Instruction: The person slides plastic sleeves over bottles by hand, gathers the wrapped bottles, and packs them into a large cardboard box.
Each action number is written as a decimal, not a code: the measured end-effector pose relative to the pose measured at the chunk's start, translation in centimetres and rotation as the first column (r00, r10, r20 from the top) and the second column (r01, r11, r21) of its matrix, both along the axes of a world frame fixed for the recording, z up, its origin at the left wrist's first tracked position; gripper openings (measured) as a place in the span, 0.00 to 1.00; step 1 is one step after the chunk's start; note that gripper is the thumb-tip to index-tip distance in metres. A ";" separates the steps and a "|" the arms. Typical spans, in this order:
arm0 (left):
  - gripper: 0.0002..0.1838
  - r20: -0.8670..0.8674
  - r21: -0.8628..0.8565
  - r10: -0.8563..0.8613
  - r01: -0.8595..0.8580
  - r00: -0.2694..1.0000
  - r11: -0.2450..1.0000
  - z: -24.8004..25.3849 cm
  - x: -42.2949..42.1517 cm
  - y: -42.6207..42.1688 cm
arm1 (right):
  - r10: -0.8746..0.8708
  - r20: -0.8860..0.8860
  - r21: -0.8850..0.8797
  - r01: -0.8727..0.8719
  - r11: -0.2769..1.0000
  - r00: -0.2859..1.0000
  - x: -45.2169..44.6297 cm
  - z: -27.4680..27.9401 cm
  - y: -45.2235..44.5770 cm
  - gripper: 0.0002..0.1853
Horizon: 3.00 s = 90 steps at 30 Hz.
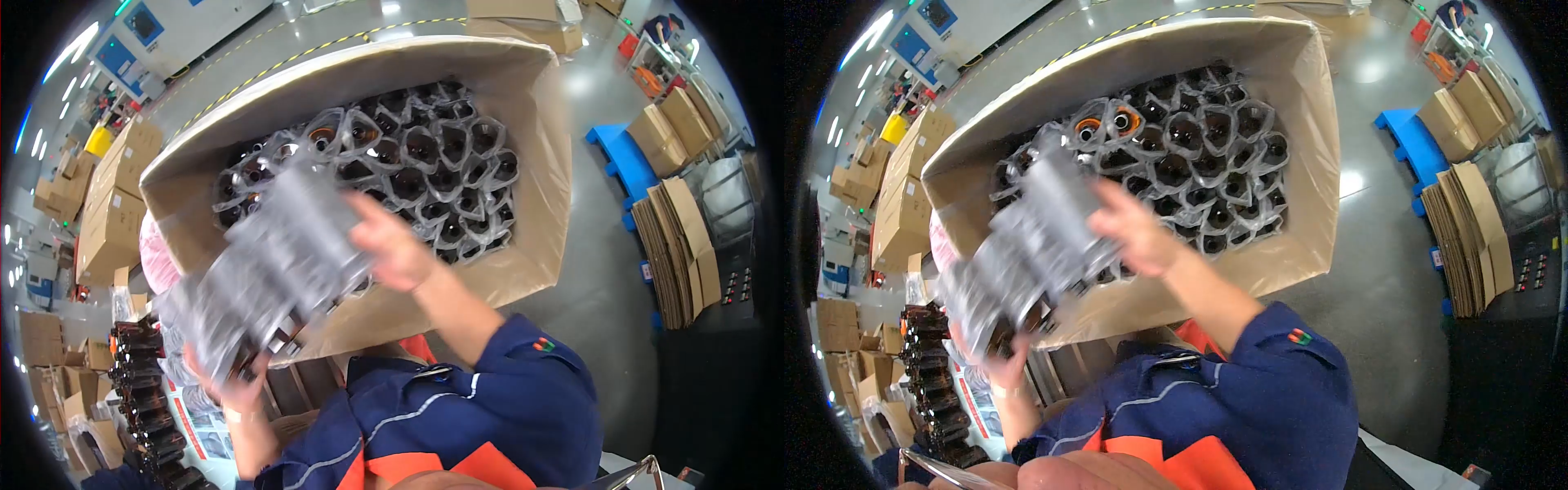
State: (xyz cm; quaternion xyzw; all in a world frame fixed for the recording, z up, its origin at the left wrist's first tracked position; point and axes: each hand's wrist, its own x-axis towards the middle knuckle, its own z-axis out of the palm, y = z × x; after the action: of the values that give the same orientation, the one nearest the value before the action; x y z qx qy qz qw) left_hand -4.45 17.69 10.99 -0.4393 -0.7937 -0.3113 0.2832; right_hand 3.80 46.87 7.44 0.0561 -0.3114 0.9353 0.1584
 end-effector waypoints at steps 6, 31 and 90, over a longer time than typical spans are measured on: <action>0.34 0.340 0.833 -0.625 -0.084 -0.703 0.547 -0.6 -3.5 26.1 | -0.355 0.273 0.024 0.362 0.932 0.894 7.1 1.4 17.1 0.27; 0.25 0.920 0.361 -0.373 -0.634 0.120 0.684 -2.7 8.0 -9.6 | -0.572 0.138 0.791 -0.438 -0.427 0.808 -11.1 2.1 21.6 0.27; 0.09 0.972 0.171 -0.138 -0.974 0.192 -0.148 -6.9 30.0 -36.9 | 0.939 -0.127 0.990 0.094 0.101 0.320 1.3 0.9 -52.1 0.42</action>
State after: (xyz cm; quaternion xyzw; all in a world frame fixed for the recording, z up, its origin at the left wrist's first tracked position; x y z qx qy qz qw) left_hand 25.56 -19.24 4.13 0.4621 -0.5059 -0.7056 0.1809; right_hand 5.11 -5.20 8.35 0.6629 -0.6170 0.4022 -0.1347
